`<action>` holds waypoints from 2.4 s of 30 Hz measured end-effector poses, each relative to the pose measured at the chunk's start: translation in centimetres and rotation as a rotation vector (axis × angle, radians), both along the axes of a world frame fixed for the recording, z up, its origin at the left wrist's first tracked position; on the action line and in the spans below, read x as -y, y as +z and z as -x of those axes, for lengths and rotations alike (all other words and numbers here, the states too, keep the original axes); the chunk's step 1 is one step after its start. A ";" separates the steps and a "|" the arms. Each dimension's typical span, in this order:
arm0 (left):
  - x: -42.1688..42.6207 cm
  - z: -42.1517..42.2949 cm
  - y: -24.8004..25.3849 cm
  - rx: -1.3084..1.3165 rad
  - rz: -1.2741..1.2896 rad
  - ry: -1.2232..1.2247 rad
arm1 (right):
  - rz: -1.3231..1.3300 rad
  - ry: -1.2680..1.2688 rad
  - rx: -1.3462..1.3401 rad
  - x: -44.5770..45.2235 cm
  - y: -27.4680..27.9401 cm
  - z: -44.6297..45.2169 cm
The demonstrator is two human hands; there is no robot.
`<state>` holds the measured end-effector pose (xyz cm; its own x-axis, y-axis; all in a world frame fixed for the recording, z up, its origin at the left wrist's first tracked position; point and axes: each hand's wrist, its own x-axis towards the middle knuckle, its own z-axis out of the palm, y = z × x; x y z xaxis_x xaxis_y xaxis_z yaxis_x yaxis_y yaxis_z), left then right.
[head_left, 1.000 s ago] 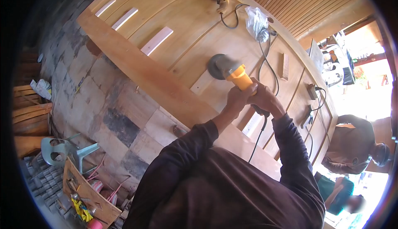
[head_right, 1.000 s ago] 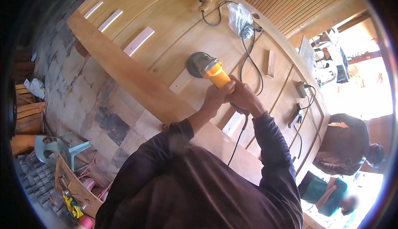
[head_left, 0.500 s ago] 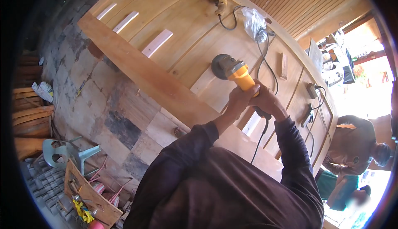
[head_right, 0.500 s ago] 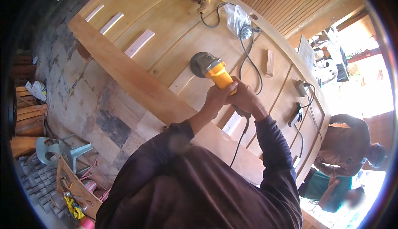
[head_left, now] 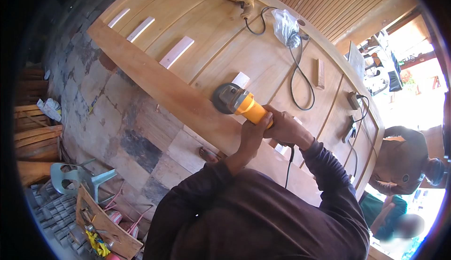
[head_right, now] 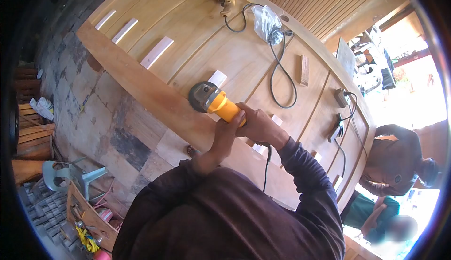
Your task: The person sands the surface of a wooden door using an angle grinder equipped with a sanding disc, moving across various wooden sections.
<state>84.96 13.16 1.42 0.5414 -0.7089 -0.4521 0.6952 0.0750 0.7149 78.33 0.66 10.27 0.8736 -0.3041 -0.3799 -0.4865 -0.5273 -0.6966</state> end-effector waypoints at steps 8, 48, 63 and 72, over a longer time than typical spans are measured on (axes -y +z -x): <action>3.3 -1.0 -0.6 -0.037 0.099 -0.032 | -0.005 -0.074 -0.026 2.3 0.3 -0.7; 1.8 -2.0 -1.0 0.017 0.048 0.042 | -0.051 -0.031 -0.005 1.3 -0.5 -2.2; 3.1 -2.4 -0.3 -0.008 0.083 -0.017 | 0.013 -0.046 -0.054 2.3 0.6 -2.4; 6.6 -3.8 -0.1 0.009 0.099 -0.059 | 0.009 -0.090 0.036 5.6 -1.0 -2.7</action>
<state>88.72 6.52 1.34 0.5013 -0.7805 -0.3734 0.6942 0.1052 0.7120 81.03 -4.92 9.30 0.8558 -0.3849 -0.3456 -0.5067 -0.4889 -0.7101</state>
